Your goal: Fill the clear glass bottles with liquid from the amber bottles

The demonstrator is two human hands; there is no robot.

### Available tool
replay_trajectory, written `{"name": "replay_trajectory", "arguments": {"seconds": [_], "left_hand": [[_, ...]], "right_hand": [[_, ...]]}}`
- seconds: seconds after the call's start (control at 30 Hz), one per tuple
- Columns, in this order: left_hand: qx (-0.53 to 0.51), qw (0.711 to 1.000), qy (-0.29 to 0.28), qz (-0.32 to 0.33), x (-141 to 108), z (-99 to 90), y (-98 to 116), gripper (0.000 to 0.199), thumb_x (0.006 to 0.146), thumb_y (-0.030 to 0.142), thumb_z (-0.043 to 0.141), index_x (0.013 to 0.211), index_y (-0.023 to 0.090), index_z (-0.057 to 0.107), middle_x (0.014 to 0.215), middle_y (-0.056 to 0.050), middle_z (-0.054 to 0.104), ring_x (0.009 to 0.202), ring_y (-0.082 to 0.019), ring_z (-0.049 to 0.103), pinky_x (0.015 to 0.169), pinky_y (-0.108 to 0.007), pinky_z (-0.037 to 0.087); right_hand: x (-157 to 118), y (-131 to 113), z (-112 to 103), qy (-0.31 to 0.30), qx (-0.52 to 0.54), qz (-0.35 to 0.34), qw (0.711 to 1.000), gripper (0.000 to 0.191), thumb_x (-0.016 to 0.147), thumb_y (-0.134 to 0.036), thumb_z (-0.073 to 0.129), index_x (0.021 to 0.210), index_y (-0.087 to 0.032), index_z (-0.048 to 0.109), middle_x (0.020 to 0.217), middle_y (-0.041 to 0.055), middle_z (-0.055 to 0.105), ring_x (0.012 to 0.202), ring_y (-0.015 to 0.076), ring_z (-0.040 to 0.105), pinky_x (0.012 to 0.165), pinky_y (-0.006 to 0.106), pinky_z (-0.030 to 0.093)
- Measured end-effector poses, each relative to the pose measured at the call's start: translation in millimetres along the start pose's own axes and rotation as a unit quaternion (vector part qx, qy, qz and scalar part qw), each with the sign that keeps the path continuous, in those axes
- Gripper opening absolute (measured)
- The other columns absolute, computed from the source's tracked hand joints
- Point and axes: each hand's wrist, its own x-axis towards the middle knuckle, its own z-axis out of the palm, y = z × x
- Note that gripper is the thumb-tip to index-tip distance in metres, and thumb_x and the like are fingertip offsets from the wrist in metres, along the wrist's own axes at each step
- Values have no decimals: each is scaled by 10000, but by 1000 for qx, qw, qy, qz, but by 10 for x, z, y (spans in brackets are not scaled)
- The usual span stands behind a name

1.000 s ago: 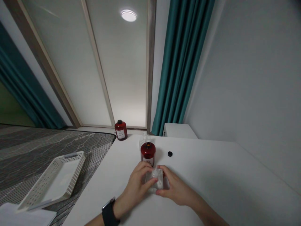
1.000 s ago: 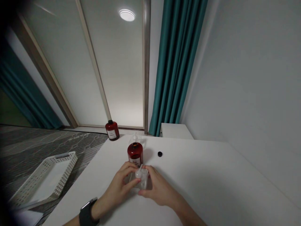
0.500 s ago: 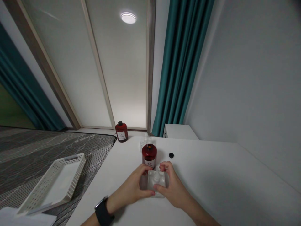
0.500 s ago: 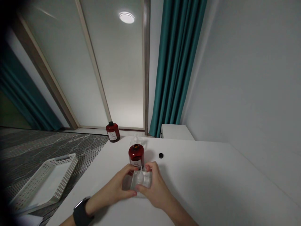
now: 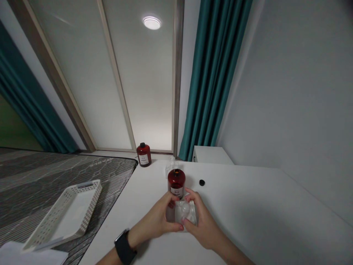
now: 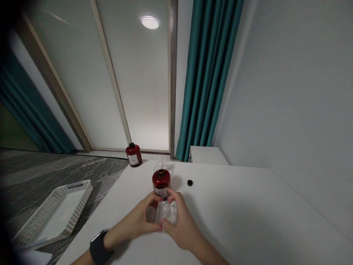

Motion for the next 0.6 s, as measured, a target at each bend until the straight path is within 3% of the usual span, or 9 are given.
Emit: {"name": "replay_trajectory", "arguments": {"seconds": [0.1,0.27,0.43,0.6], "left_hand": [[12,1000,-6,0,-6,3,3,579,670,271,878,1143,203,551,1172,-79,624,1012,-265,591,894,-387,486],[13,1000,-8,-1,-10,9,6,557,680,286,869,1132,204,555,1151,-74,630,1009,-263,594,895,-383,487],[4,1000,-11,0,-8,7,-16,563,681,274,873,1138,200,552,1191,-82,613,1023,-263,587,896,-373,479],[12,1000,-15,5,0,4,-42,571,680,298,878,1134,196,546,1158,-80,613,993,-259,580,865,-369,478]], "right_hand": [[9,19,2,28,-3,-9,1000,722,723,-102,560,1405,-256,380,1081,38,547,1092,233,561,1067,431,400],[-16,-13,-14,-8,15,-31,999,772,725,-92,555,1441,-271,330,1180,57,567,1173,245,550,1090,440,377],[-3,-35,18,45,-34,-1,998,690,712,-138,623,1362,-266,429,1082,40,535,1076,249,557,1030,431,432],[15,-12,-36,33,-9,-44,998,683,763,-124,557,1402,-258,355,1060,41,589,1088,237,584,1049,416,414]]}}
